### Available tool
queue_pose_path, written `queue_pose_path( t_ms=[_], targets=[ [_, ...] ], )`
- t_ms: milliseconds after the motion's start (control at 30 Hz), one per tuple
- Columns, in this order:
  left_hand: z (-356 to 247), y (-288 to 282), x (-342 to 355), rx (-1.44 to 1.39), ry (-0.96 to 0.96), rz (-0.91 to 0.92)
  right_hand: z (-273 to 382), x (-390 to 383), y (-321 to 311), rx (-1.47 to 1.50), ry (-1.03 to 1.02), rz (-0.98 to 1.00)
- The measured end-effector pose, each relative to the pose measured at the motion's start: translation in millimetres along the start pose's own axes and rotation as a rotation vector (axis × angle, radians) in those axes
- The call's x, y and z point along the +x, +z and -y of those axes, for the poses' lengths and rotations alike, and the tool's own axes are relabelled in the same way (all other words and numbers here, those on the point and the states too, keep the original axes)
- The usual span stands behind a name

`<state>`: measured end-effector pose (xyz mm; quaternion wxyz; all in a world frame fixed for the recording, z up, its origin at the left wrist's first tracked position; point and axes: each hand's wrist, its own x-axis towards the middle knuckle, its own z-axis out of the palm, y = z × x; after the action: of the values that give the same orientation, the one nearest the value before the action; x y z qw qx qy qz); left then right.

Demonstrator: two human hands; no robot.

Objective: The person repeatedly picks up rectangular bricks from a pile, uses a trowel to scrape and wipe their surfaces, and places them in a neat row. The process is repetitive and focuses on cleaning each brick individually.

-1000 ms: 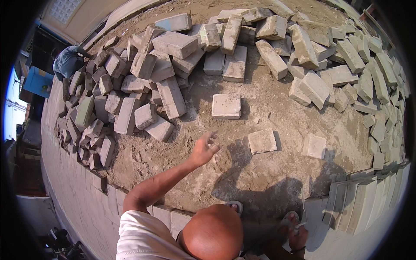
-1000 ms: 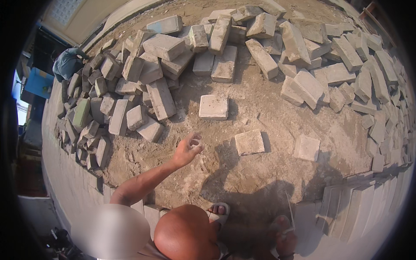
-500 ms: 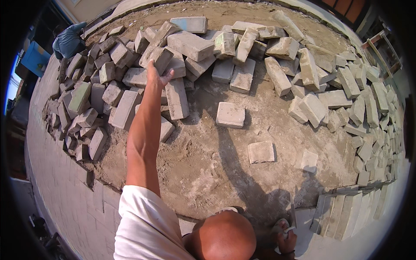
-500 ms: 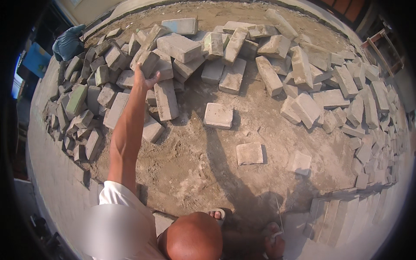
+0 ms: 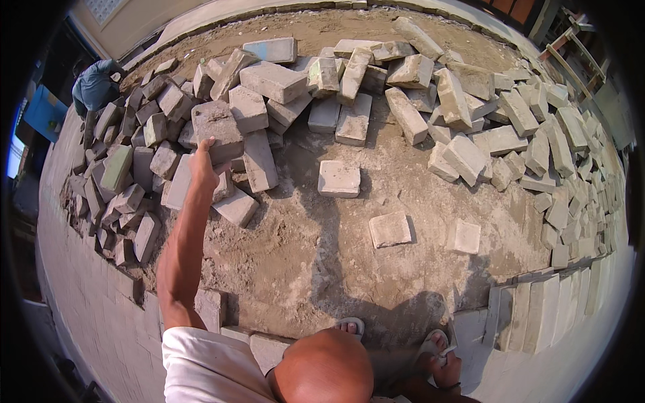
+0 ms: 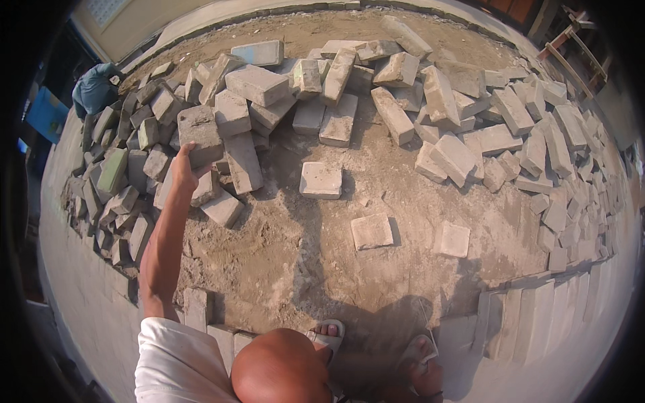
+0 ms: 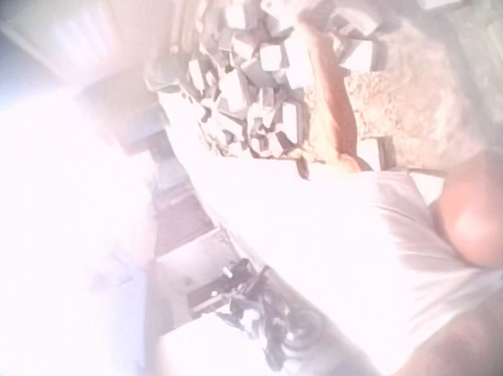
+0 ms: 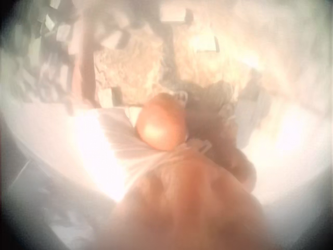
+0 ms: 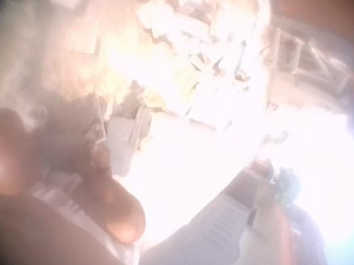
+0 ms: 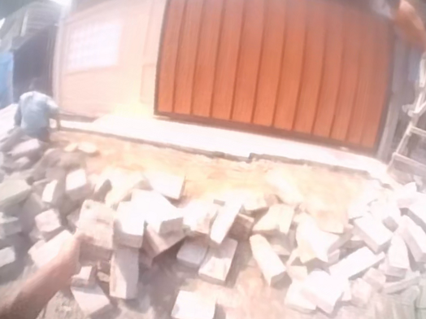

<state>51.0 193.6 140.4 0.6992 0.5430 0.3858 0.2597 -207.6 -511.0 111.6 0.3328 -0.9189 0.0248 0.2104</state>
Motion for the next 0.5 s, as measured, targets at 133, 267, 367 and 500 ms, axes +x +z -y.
queue_pose_path(
  t_ms=[133,267,367,500],
  targets=[
    [-6,-46,-49,0.98,0.448,-0.093,-4,-3,-11,0.015,-0.013,0.045],
    [-60,-34,-89,1.435,0.441,0.093,-15,5,-7,-0.057,-0.165,0.01],
    [-45,-7,-114,1.7,0.311,0.416,-22,11,-3,-0.115,-0.143,0.066],
    [13,6,-151,1.657,0.23,0.764,-27,17,1,-0.149,-0.234,0.045]
  ],
)
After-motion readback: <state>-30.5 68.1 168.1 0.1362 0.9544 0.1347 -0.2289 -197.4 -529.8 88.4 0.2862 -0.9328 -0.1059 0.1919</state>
